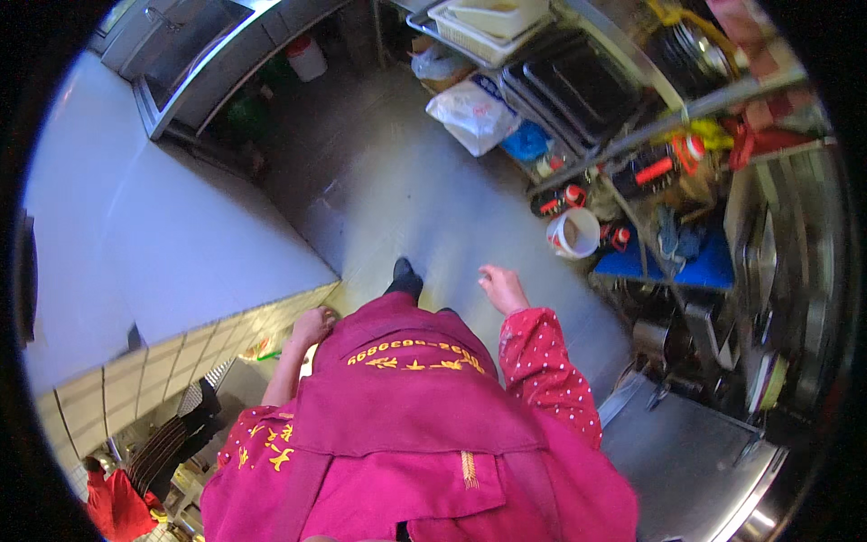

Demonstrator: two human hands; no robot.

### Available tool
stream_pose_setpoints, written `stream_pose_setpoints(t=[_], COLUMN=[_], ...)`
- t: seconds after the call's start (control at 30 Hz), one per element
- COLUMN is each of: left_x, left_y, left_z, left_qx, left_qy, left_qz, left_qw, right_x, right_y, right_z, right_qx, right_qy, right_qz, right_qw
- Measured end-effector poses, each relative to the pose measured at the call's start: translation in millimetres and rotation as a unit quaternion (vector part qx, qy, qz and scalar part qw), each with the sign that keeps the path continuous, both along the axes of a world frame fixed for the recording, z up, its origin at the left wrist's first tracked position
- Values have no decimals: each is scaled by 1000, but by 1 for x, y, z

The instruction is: The person scoops cooked rice from a large container into small bowls and places them on perforated metal trays. The person moves between the dining area and kitchen, retrieves trays, and repeatedly fills bowls with rice before arranging them on trays.

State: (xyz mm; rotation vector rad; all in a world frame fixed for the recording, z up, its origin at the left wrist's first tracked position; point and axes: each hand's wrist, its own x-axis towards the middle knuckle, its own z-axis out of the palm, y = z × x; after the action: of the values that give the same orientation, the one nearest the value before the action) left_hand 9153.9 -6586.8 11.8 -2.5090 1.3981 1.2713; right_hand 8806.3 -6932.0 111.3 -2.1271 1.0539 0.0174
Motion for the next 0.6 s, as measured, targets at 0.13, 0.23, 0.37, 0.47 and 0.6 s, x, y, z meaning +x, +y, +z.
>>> stream_pose_setpoints(t=[0.13, 0.23, 0.37, 0.47, 0.6], left_x=[41, 74, 94, 104, 109], left_y=[-127, -217, -313, -372, -469], left_z=[48, 76, 76, 68, 49], left_qx=[-5, -12, -30, -19, -5], left_qy=[3, 10, 9, 67, 132], left_qz=[46, 14, 38, 94, 149], left_qw=[999, 1000, 999, 993, 980], right_x=[52, 92, 146, 190, 239], right_y=[-88, -182, -337, -455, -586], right_z=[5, 10, 3, -28, -109], right_qx=[172, 324, 407, 461, 432], right_qy=[-51, -125, -275, -362, -298], right_qz=[-77, -187, -270, -342, -437], right_qw=[981, 919, 828, 735, 731])
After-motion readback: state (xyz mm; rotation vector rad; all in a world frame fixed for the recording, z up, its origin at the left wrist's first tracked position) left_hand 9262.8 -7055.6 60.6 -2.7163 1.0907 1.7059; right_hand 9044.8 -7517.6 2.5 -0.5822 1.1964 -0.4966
